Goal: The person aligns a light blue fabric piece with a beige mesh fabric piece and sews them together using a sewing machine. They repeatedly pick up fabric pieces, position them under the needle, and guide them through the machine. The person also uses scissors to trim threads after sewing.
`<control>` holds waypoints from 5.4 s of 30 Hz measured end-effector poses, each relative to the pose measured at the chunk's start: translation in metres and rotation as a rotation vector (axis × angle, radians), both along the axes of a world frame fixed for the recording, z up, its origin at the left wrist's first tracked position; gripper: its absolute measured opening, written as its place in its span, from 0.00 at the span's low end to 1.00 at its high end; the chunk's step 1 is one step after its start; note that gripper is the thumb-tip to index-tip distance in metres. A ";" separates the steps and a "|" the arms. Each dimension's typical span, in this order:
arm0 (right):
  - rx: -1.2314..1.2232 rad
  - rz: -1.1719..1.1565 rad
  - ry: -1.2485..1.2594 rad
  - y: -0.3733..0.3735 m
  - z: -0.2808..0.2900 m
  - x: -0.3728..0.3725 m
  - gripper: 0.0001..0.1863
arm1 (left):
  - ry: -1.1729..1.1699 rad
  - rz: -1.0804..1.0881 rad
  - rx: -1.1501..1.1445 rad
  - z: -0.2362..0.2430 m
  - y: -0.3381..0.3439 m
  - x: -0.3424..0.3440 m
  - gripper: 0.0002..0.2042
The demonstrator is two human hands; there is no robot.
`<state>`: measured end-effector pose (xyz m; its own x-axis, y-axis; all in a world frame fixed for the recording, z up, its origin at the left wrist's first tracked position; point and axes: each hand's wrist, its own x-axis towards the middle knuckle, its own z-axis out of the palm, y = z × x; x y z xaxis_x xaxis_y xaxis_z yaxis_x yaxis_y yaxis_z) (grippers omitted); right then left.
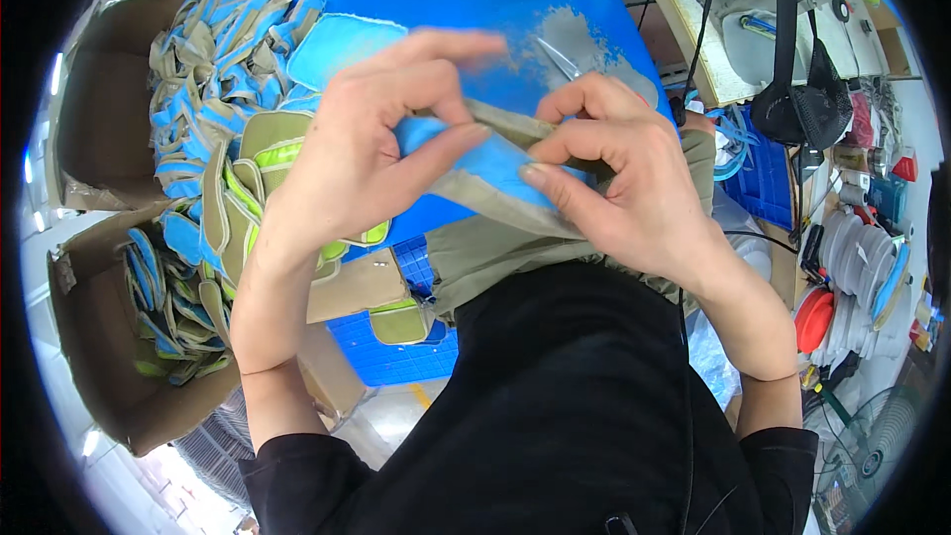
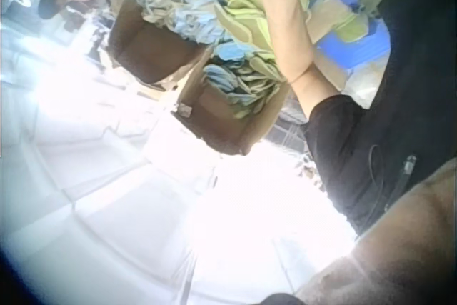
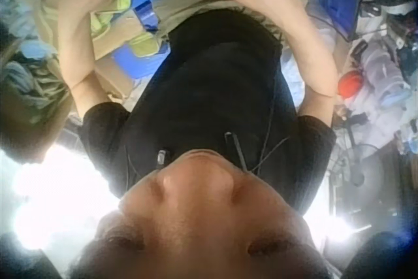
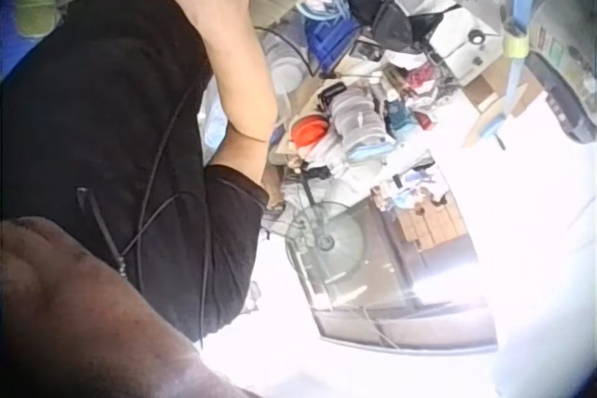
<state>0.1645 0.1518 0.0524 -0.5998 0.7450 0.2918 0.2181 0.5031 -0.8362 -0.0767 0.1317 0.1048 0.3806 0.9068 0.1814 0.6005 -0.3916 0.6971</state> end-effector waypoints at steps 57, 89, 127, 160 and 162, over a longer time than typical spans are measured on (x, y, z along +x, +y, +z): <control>-1.103 0.202 0.515 0.033 0.029 -0.014 0.11 | -0.100 -0.210 -0.488 0.047 0.093 -0.033 0.11; -1.291 0.048 0.716 0.104 0.030 -0.038 0.15 | 0.176 -0.087 -0.380 0.058 0.200 -0.055 0.32; -1.235 -0.152 0.903 0.104 0.034 -0.054 0.12 | 0.167 0.425 0.488 0.044 0.206 -0.045 0.12; -1.004 -0.080 0.651 0.074 -0.019 -0.002 0.15 | -0.918 0.604 -0.053 -0.043 0.078 0.042 0.18; -1.021 -0.176 0.577 0.058 -0.035 0.006 0.14 | -0.783 0.620 0.012 -0.054 0.073 0.042 0.18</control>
<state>0.1704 0.2101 0.0179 -0.4405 0.8489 -0.2922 -0.3231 -0.4536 -0.8306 -0.0347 0.2050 0.0504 -0.3899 0.9012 0.1893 0.0745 -0.1741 0.9819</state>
